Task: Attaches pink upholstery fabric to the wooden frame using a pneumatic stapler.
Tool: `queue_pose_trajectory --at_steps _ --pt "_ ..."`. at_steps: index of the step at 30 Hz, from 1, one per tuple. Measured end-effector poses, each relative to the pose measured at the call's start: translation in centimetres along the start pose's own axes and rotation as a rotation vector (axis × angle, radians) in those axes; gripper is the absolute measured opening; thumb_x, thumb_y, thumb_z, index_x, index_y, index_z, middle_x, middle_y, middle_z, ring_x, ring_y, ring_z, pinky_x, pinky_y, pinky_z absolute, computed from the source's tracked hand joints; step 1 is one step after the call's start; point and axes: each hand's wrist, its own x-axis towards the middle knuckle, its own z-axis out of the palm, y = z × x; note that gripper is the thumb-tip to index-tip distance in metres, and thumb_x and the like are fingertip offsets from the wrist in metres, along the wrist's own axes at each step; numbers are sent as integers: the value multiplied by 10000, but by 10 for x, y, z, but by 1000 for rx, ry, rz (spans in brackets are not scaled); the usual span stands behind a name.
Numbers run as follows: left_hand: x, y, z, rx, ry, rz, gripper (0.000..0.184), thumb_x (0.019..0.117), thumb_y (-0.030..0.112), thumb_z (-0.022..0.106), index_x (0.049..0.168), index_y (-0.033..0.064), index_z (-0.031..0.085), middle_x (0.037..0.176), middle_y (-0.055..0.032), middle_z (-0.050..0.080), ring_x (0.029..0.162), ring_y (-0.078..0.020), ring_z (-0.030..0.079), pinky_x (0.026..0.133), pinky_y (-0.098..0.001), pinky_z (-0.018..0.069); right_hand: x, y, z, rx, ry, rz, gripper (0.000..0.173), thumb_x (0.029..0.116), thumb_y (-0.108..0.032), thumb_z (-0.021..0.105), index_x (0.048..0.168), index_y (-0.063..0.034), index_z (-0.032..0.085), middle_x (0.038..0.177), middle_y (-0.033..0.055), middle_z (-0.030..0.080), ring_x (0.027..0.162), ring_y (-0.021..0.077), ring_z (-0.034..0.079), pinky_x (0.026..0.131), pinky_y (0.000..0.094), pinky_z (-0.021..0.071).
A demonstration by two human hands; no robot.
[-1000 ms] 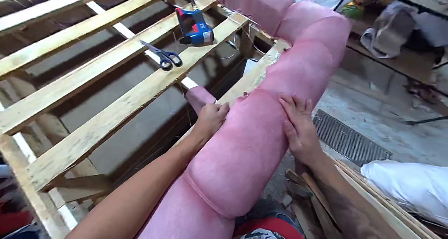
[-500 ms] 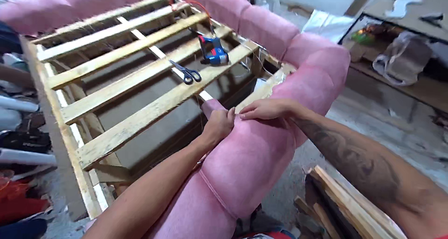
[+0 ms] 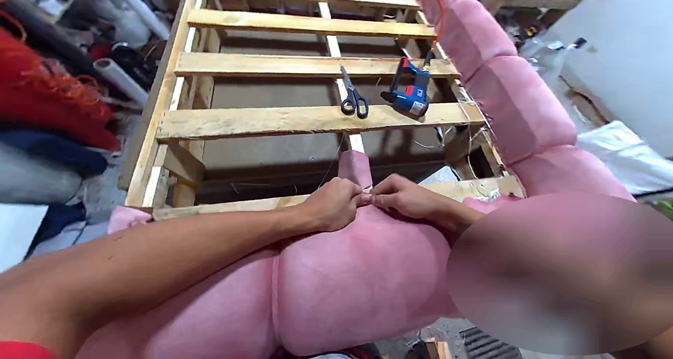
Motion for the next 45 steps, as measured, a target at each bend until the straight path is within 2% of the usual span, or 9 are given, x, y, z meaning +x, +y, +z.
queue_pose_trajectory --at_steps 4,14,20,25,31,34,39,42,45 --pt "4 -8 6 101 88 65 419 1076 370 469 762 147 634 628 5 555 613 -159 592 553 -409 481 24 -16 -1 80 -258 223 92 706 6 575 703 -85 558 573 23 498 465 113 438 437 321 335" --pt "34 -48 17 122 332 367 286 988 186 482 747 92 605 528 15 468 460 -104 500 422 -306 383 54 -12 20 -582 242 235 301 786 -208 654 539 -165 487 552 24 512 561 230 575 466 466 396" --pt "11 -18 2 -424 72 24 410 1096 243 464 775 56 638 601 -28 535 517 -114 504 491 -300 429 34 -25 30 -567 377 213 258 812 -223 688 587 -137 594 624 55 606 632 265 642 511 522 482" --pt "8 -8 -14 -688 -409 -137 245 959 203 712 1158 76 645 918 -34 695 785 -102 673 741 -307 586 26 -38 27 -458 313 349 215 844 -257 706 724 -81 673 762 116 663 746 313 673 621 576 532" --pt "21 21 -14 -499 -249 -333 147 879 82 753 1005 54 683 871 -57 710 763 -134 678 704 -333 573 41 -30 22 -387 304 204 199 846 -250 715 726 -104 653 703 84 635 666 266 642 555 528 500" --pt "20 18 0 -296 -147 -330 75 851 91 749 911 79 707 831 -42 720 759 -144 692 715 -387 577 25 -31 19 -507 173 59 176 835 -242 743 906 -89 691 829 103 674 805 300 681 649 564 544" --pt "22 18 6 97 1 -299 235 892 298 766 800 96 689 775 -45 652 772 -199 635 730 -452 522 15 1 -101 -767 140 -242 105 855 -142 747 932 -73 725 884 127 697 891 332 689 767 595 559" --pt "29 36 5 291 -72 -375 191 903 318 738 887 128 732 987 -62 692 1057 -278 605 1015 -563 394 46 46 -234 -1013 368 -252 458 727 -87 853 1162 -80 708 1215 231 653 1213 472 575 929 687 502" --pt "29 34 13 284 -136 -499 192 907 339 742 916 147 741 1076 -57 668 1130 -276 578 1001 -624 366 74 87 -314 -1135 273 -257 881 606 11 883 1415 -194 604 1377 245 584 1320 532 475 972 740 439"
